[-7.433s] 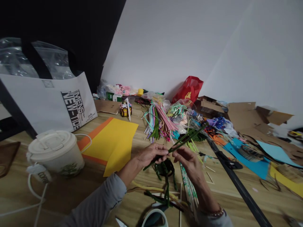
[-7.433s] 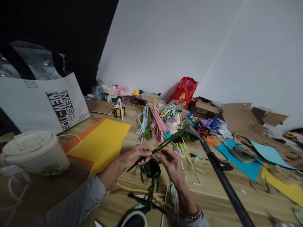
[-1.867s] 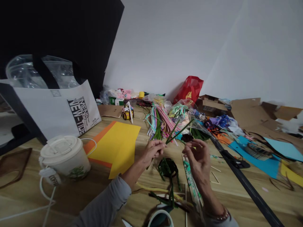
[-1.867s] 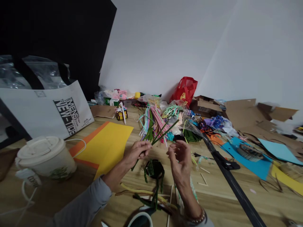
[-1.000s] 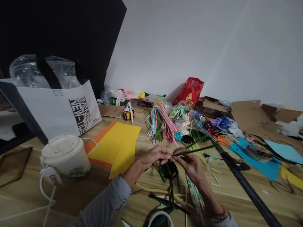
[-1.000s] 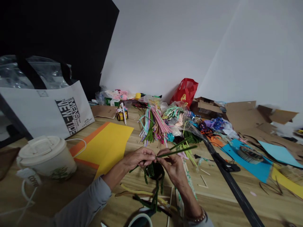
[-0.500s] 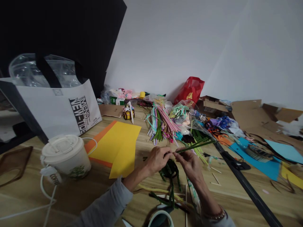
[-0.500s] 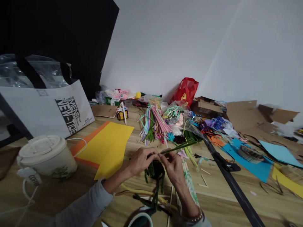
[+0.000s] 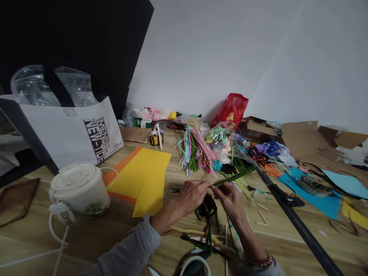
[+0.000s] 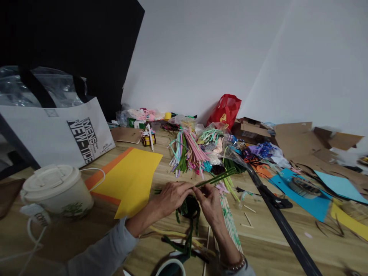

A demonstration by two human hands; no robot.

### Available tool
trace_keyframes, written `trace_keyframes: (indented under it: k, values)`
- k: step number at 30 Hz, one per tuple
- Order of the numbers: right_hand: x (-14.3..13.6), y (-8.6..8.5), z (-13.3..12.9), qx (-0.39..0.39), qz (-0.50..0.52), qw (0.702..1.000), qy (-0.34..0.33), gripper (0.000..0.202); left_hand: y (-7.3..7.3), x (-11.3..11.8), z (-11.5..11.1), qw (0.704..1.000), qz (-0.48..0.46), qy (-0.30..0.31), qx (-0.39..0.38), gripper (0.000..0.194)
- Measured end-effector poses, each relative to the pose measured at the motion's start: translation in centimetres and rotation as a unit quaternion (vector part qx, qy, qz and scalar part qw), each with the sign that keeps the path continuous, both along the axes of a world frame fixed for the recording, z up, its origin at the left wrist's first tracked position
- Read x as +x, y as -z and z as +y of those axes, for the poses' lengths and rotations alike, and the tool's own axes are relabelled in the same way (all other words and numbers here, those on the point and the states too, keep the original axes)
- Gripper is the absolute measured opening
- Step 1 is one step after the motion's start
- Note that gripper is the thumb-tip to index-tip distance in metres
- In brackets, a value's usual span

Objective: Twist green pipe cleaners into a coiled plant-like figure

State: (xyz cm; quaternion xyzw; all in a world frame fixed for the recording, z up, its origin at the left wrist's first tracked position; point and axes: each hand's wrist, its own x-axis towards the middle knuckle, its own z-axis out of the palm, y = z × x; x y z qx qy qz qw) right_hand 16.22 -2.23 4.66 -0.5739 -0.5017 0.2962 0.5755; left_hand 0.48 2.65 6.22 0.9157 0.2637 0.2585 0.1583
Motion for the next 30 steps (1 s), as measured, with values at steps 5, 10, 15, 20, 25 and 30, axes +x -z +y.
trace_keyframes:
  k: [5,10,15,20,25,30]
  values:
    - [-0.2,-0.3,-0.2,-0.002,-0.008,1.000,-0.010,0.037,0.1,0.3,0.5,0.997,-0.046,-0.012,-0.055,0.025]
    - [-0.3,-0.7,-0.4,0.005,-0.028,0.999,-0.028,0.033,0.5,0.7,0.6,0.992,-0.094,-0.012,-0.084,0.021]
    - [-0.5,-1.1,-0.7,0.031,-0.008,0.999,0.005,0.035,0.3,0.7,0.9,0.971,-0.159,-0.018,-0.180,0.022]
    - [-0.2,-1.7,-1.0,0.095,0.063,0.990,0.081,0.041,0.2,0.5,1.8,0.918,-0.253,0.006,-0.305,0.022]
    - [-0.3,-2.0,-1.1,0.033,0.101,0.994,0.035,0.033,0.3,0.6,1.9,0.896,-0.271,0.021,-0.350,0.021]
    - [-1.1,-1.7,-0.9,-0.018,0.081,0.996,-0.044,0.030,-0.1,0.6,1.3,0.912,-0.241,0.045,-0.327,0.021]
